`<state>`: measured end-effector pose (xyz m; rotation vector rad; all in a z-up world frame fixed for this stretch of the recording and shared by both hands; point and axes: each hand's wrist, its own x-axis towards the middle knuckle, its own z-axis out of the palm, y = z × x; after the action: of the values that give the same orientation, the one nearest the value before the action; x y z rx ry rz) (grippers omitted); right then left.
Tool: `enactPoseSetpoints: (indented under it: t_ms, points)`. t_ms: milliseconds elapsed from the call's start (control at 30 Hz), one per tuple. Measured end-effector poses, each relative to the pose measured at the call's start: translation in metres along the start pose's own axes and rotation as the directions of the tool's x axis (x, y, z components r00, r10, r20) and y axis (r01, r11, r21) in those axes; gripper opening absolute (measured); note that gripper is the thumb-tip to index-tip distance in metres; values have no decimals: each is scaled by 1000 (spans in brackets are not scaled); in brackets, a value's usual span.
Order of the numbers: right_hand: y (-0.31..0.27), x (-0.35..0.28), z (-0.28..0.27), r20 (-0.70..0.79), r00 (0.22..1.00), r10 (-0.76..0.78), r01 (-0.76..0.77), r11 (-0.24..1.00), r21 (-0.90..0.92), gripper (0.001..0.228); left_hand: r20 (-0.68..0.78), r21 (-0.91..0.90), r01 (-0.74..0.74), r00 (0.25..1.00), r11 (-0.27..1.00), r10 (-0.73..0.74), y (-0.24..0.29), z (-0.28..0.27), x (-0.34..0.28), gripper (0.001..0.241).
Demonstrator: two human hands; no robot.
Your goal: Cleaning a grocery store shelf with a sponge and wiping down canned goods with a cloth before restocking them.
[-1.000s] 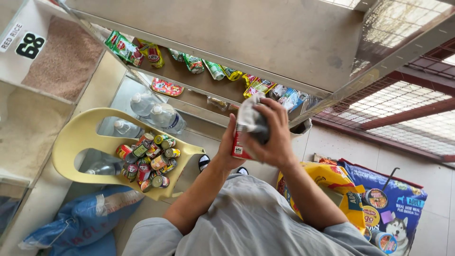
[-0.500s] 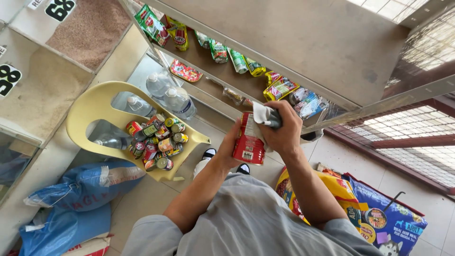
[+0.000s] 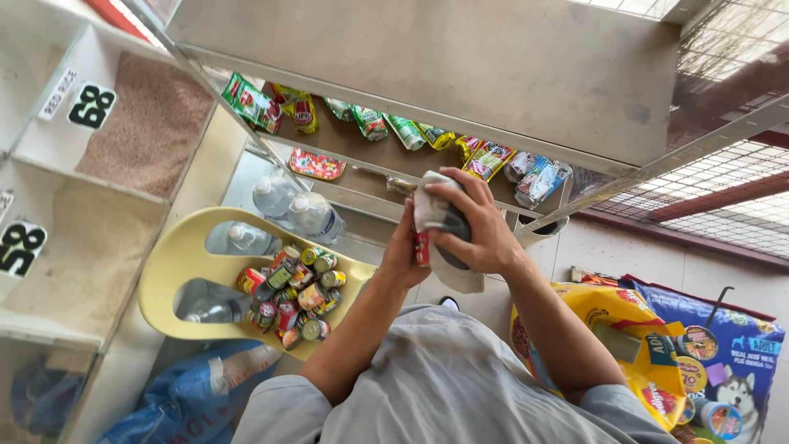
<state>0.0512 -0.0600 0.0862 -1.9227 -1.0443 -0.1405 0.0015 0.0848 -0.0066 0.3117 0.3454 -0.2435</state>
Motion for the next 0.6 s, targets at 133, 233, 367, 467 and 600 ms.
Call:
enactPoseSetpoints:
  t_ms: [133,233,367,467,600]
  points:
    - [5,15,27,-278,901,334,-351,936,-11,37,46,30,134,990,990,-136,19,-13,-3,52]
    - [2,31,24,-417,789,452,-534,839,-102,27,73,180,132,986,975,-147,25,-31,8,55]
    - [-23,26,50,-422,688,590,-681,726,-94,46,32,185,196,978,963,-205,45,-17,-2,58]
    - [-53,13,73,-414,899,140,-291,899,-327,68,-14,214,230,973,949,-232,61,-10,-6,66]
    - [-54,-4,91,-379,914,143,-259,925,-278,76,-34,208,251,968,945,-249,75,-34,3,51]
